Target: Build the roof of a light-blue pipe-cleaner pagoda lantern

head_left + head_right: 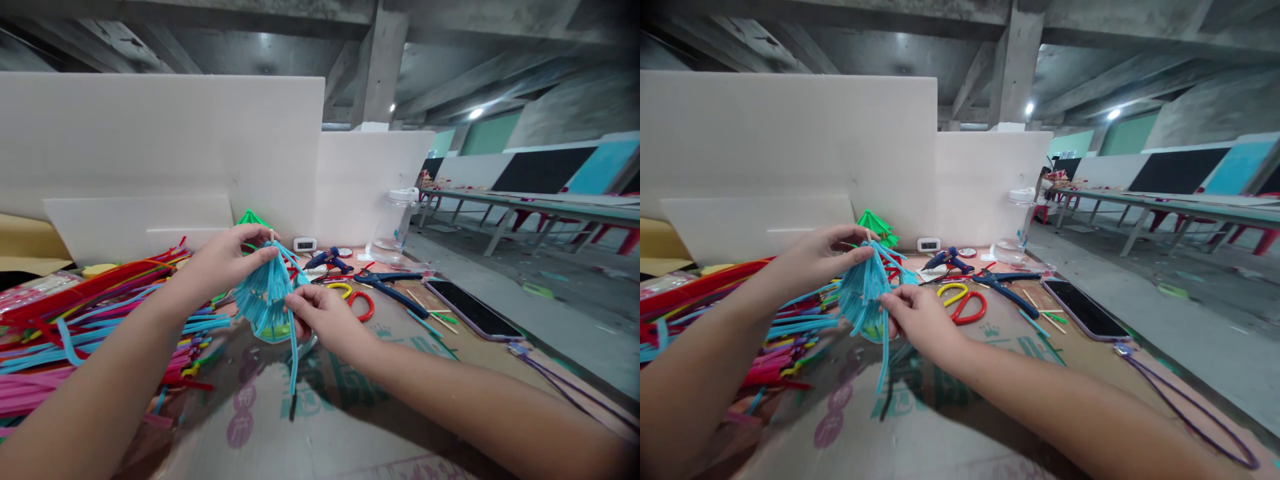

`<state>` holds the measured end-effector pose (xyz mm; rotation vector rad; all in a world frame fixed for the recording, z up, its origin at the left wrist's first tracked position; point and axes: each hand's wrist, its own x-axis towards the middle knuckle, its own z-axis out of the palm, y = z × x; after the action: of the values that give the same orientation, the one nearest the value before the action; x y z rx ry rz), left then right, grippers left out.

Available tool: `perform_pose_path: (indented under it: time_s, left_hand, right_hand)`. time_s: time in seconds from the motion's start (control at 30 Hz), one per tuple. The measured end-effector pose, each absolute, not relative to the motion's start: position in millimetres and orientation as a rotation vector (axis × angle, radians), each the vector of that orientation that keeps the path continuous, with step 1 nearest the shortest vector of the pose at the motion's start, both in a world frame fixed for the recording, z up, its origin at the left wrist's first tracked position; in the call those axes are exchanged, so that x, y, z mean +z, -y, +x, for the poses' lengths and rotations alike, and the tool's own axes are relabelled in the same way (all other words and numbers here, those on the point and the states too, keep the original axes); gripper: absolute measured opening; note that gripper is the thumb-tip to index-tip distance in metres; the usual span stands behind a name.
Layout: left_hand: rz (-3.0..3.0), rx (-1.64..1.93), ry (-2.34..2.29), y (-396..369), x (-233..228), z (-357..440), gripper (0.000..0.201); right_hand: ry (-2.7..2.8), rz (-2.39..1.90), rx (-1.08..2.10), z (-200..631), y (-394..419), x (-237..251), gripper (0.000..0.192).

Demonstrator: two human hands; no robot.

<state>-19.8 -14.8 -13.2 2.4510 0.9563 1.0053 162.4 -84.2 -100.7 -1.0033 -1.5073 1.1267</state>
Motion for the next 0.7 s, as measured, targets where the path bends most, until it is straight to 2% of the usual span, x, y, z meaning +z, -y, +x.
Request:
perform_pose_path:
  time_s: [0.47, 0.7]
  left_hand:
    - [2.608, 0.9, -1.041, 31.2, -9.7, -16.8, 0.046]
    - [2.733, 0.896, -1.067, 40.3, -9.2, -7.3, 0.041]
  right_hand:
    - [1.458, -1.008, 1.158, 162.2, 81.2, -98.7, 0.029]
    - [1.47, -0.976, 1.183, 161.6, 83.2, -102.4, 0.028]
